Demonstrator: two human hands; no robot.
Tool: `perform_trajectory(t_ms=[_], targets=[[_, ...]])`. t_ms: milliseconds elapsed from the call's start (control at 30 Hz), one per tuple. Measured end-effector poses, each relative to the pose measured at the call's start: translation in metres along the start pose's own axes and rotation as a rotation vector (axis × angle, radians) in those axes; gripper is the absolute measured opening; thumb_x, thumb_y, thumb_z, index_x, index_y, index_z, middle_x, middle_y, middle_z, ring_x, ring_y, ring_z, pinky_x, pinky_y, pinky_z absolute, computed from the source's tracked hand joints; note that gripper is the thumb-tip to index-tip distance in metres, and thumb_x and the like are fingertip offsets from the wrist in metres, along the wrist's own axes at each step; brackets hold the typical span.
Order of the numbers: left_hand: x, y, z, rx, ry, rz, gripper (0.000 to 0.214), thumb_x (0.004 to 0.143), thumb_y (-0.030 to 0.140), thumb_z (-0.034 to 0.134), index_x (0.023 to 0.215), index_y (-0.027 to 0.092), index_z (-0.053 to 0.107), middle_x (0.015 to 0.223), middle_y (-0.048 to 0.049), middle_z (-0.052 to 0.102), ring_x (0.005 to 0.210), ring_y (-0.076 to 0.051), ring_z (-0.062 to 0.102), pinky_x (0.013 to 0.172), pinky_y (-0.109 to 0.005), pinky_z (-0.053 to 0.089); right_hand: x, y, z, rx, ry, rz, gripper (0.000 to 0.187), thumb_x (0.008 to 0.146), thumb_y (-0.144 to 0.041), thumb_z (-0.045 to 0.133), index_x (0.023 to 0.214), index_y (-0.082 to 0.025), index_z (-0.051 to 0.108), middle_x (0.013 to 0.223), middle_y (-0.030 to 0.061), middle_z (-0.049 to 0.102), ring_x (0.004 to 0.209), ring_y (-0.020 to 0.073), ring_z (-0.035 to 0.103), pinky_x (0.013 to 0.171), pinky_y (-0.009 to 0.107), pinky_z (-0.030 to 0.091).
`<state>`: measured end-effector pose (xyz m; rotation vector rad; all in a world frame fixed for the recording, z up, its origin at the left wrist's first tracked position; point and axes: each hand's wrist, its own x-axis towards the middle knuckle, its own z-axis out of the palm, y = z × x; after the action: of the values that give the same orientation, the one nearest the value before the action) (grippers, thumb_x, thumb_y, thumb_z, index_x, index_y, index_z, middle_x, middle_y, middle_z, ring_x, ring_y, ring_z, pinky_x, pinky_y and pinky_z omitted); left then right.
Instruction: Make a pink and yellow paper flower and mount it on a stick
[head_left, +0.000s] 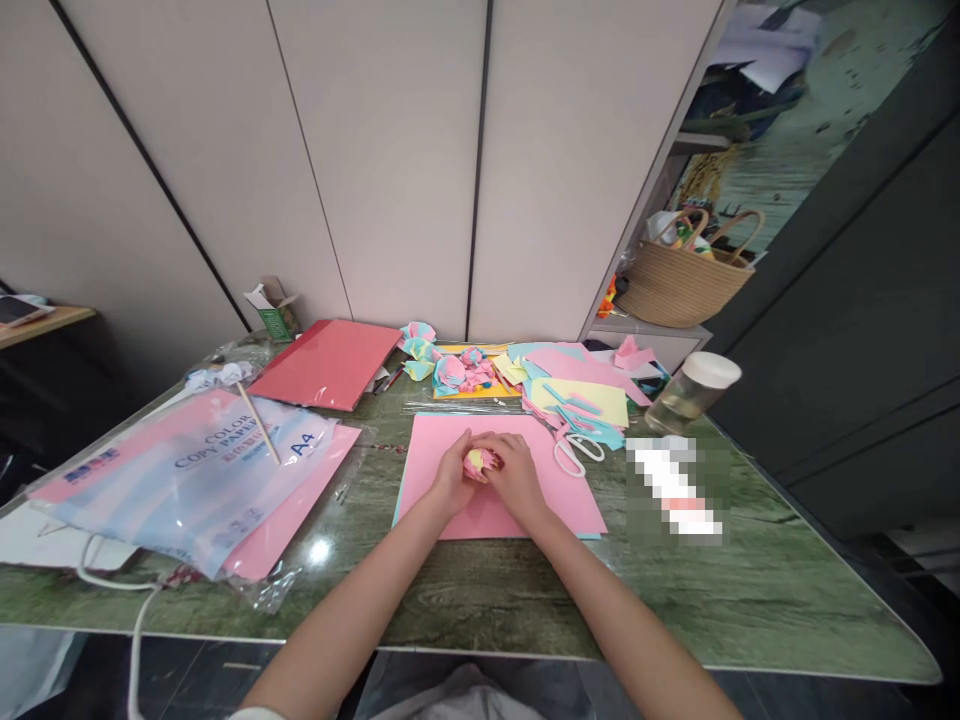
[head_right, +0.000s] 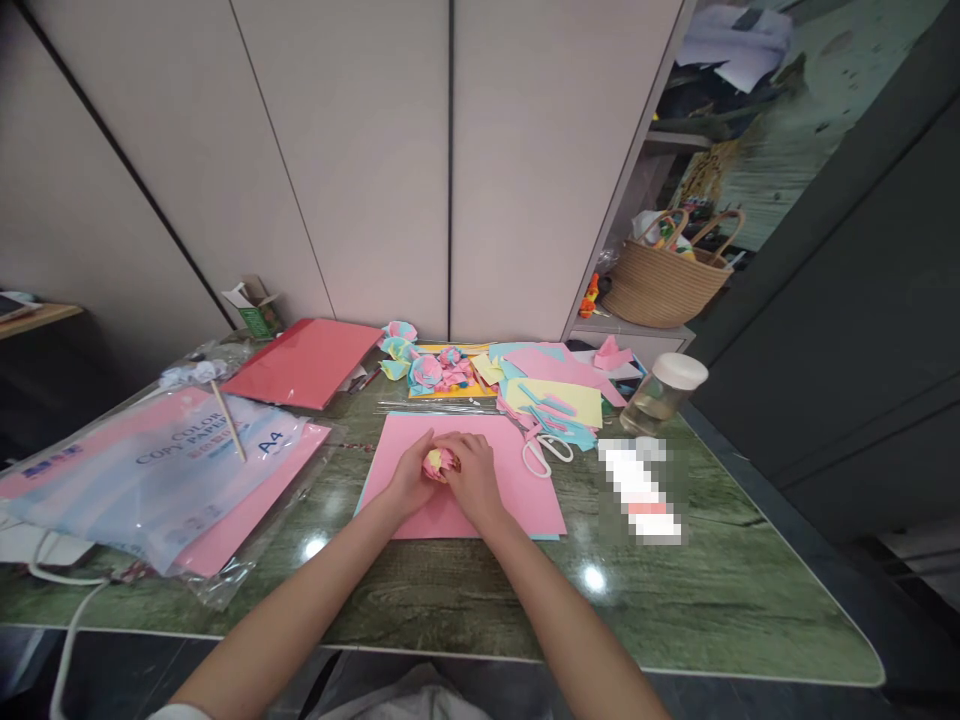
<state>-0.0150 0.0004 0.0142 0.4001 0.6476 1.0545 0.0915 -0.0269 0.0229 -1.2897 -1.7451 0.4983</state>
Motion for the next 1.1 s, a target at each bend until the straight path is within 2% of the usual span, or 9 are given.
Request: perform_trajectory(t_ms=[100, 200, 467, 633, 800, 967, 1100], targets=[[0.002, -0.003, 0.0, -0.034, 0.034, -0.012, 0.025, 0.077, 0.031, 0.048, 0.081, 0.009, 0.061, 0.073, -0.0076, 0.065, 0.067, -0.016, 0.06, 0.066, -0.028, 0.045, -0.003, 0.0, 0.007, -0.002, 0.073, 0.044, 0.049, 0.062, -0.005, 0.046, 0.104, -0.027, 0.058, 0.102, 0.0034, 0.053, 0.098, 0.0211, 0.044, 0.085, 0.037, 0.036], [0.003, -0.003, -0.001, -0.03, 0.071, -0.003, 0.021, 0.078, 0.026, 0.047, 0.079, 0.01, 0.061, 0.073, -0.0075, 0.065, 0.066, -0.016, 0.061, 0.066, -0.027, 0.045, -0.003, 0.004, 0.012, -0.011, 0.122, 0.107, 0.049, 0.062, -0.006, 0.047, 0.105, -0.027, 0.057, 0.109, 0.0042, 0.05, 0.103, 0.0219, 0.042, 0.088, 0.039, 0.035], [-0.002, -0.005, 0.007, -0.029, 0.114, 0.001, 0.021, 0.076, 0.025, 0.049, 0.073, 0.008, 0.061, 0.066, -0.008, 0.065, 0.06, -0.015, 0.061, 0.061, -0.025, 0.045, -0.001, 0.014, 0.015, 0.168, 0.085, 0.097, 0.048, 0.064, -0.009, 0.047, 0.109, -0.024, 0.053, 0.105, 0.0041, 0.055, 0.097, 0.0183, 0.049, 0.085, 0.034, 0.04], [-0.002, -0.013, 0.008, -0.079, 0.174, 0.038, 0.014, 0.074, 0.02, 0.048, 0.068, 0.011, 0.057, 0.059, -0.0027, 0.06, 0.053, -0.011, 0.056, 0.056, -0.023, 0.043, -0.004, 0.017, 0.025, 0.304, 0.044, 0.117, 0.054, 0.059, -0.004, 0.04, 0.108, -0.023, 0.054, 0.105, 0.0021, 0.057, 0.098, 0.0158, 0.051, 0.087, 0.033, 0.04], [0.0, -0.018, 0.006, -0.102, 0.208, 0.09, 0.012, 0.071, 0.018, 0.047, 0.064, 0.012, 0.054, 0.055, -0.0006, 0.056, 0.049, -0.009, 0.052, 0.054, -0.022, 0.042, -0.004, 0.016, 0.035, 0.315, 0.055, 0.151, 0.054, 0.059, -0.004, 0.039, 0.107, -0.023, 0.055, 0.103, 0.0017, 0.058, 0.096, 0.0154, 0.052, 0.087, 0.033, 0.041], [0.001, -0.019, 0.003, -0.078, 0.196, 0.095, 0.015, 0.073, 0.021, 0.045, 0.066, 0.013, 0.056, 0.057, -0.0002, 0.057, 0.051, -0.009, 0.053, 0.055, -0.021, 0.042, -0.003, 0.016, 0.032, 0.281, 0.063, 0.135, 0.053, 0.062, -0.004, 0.04, 0.11, -0.023, 0.053, 0.104, 0.0027, 0.057, 0.096, 0.0155, 0.052, 0.087, 0.033, 0.041], [-0.001, -0.011, 0.006, -0.019, 0.098, 0.04, 0.022, 0.075, 0.03, 0.05, 0.072, 0.01, 0.06, 0.065, -0.0049, 0.063, 0.059, -0.013, 0.059, 0.059, -0.025, 0.044, 0.001, 0.021, 0.02, 0.266, 0.024, 0.141, 0.048, 0.063, -0.008, 0.045, 0.109, -0.022, 0.053, 0.103, 0.0034, 0.058, 0.093, 0.0162, 0.054, 0.083, 0.033, 0.043]])
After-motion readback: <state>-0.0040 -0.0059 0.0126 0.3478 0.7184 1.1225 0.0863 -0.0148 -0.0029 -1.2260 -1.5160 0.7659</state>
